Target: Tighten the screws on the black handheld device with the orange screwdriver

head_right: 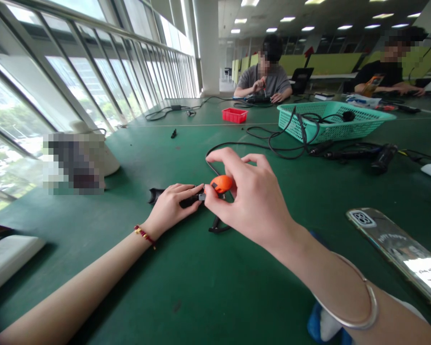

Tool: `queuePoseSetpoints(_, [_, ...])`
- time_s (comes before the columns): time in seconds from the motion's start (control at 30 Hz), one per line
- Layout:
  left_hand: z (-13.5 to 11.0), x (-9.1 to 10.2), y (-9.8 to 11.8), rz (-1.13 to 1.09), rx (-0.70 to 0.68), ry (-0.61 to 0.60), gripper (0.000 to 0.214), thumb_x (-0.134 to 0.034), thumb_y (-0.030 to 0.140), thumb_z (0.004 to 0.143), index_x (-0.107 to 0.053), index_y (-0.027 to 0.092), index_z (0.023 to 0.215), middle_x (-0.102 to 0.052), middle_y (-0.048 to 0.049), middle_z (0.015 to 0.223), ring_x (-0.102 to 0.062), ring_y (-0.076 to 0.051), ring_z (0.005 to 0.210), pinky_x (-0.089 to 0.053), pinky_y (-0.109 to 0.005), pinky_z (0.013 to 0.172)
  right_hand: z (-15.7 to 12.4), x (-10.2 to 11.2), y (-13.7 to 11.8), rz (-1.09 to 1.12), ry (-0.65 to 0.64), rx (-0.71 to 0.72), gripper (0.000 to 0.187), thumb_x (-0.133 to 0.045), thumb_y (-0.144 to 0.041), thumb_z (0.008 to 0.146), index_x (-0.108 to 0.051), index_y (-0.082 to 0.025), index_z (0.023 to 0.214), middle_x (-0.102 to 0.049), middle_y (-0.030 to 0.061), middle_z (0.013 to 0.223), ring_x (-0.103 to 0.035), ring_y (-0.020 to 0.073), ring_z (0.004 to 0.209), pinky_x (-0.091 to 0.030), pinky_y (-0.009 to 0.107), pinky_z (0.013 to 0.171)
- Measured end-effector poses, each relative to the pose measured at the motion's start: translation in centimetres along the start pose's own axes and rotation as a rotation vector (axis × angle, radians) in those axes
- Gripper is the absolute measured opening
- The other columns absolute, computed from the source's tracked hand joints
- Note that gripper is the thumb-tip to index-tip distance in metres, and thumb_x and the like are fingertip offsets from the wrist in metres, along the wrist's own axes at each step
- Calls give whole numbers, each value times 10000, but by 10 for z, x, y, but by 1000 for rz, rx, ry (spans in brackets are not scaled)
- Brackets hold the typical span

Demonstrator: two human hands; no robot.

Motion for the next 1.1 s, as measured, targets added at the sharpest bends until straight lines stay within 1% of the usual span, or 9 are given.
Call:
queuePoseSetpoints(0.1, [0, 0, 0, -2, 2, 0, 395, -537, 327, 821, -593, 213, 1196, -673, -61, 1040, -603, -199, 893, -454, -358, 855, -1, -1, 2, 25, -20, -50, 325, -551, -186, 683, -476, -224, 997, -540, -11, 691, -517, 173, 610, -415, 340, 693])
queuePoseSetpoints(0.2, [0, 1, 1, 4, -2, 5, 386, -533, 327, 824, -598, 211, 1186, -673, -59, 1042, -607, -199, 896, -455, -357, 855, -2, -4, 8, 36, -89, -131, 202, -542, -268, 728, -462, -227, 909, -508, -28, 594, -471, 169, 564, -391, 311, 620])
queuePoseSetpoints(0.27, [0, 0, 0, 7, -4, 5, 385, -525, 325, 827, -595, 206, 1186, -669, -59, 1057, -607, -200, 905, -454, -356, 864, -3, -5, 10, 21, -102, -137, 145, -528, -327, 763, -477, -226, 854, -483, -32, 543, -465, 171, 571, -381, 297, 607])
queuePoseSetpoints(0.4, [-1, 0, -2, 28, 52, 17, 528, -564, 337, 786, -493, 171, 1282, -674, -73, 1006, -610, -214, 896, -466, -362, 860, -2, -3, 9, 32, -64, -119, 261, -546, -286, 731, -487, -212, 974, -509, -17, 646, -486, 168, 623, -390, 284, 612])
queuePoseSetpoints(0.47, [-1, 0, -4, 39, 91, 23, 570, -579, 355, 767, -481, 134, 1284, -672, -92, 982, -613, -224, 884, -475, -368, 852, -2, -3, 7, 29, -71, -95, 300, -547, -259, 716, -476, -202, 1002, -494, -25, 640, -478, 162, 606, -391, 288, 626])
queuePoseSetpoints(0.6, [-1, -1, -5, 2, 112, 4, 466, -569, 369, 776, -564, 127, 1174, -668, -100, 1007, -616, -221, 891, -483, -357, 852, -1, -3, 1, -2, -66, -21, 184, -522, -238, 742, -498, -195, 919, -415, -61, 515, -432, 140, 521, -388, 290, 655])
queuePoseSetpoints(0.87, [0, 1, -5, -29, 116, 3, 409, -587, 364, 760, -576, 152, 1110, -666, -74, 969, -613, -215, 870, -480, -350, 838, -1, -2, 2, -12, -17, -21, 233, -547, -259, 741, -511, -210, 966, -489, -35, 600, -492, 145, 573, -405, 271, 635])
queuePoseSetpoints(1.0, [0, 0, -5, -36, 114, 0, 395, -587, 370, 758, -577, 165, 1096, -665, -64, 960, -610, -211, 849, -476, -351, 829, -1, -1, 1, 9, 12, 0, 248, -556, -231, 724, -520, -209, 969, -557, -7, 716, -526, 147, 622, -412, 268, 640])
queuePoseSetpoints(1.1, [0, 0, -5, -43, 119, -9, 375, -588, 367, 752, -586, 169, 1070, -666, -58, 936, -609, -209, 836, -475, -347, 820, -1, -2, -1, -13, -12, 37, 159, -552, -238, 736, -538, -210, 891, -519, -25, 633, -517, 142, 594, -411, 272, 655])
Point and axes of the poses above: each hand's wrist, its own z-axis towards the middle knuckle, its own x-axis out of the back of the hand, y = z × x, the point moved 5 cm from there along z, towards the middle knuckle
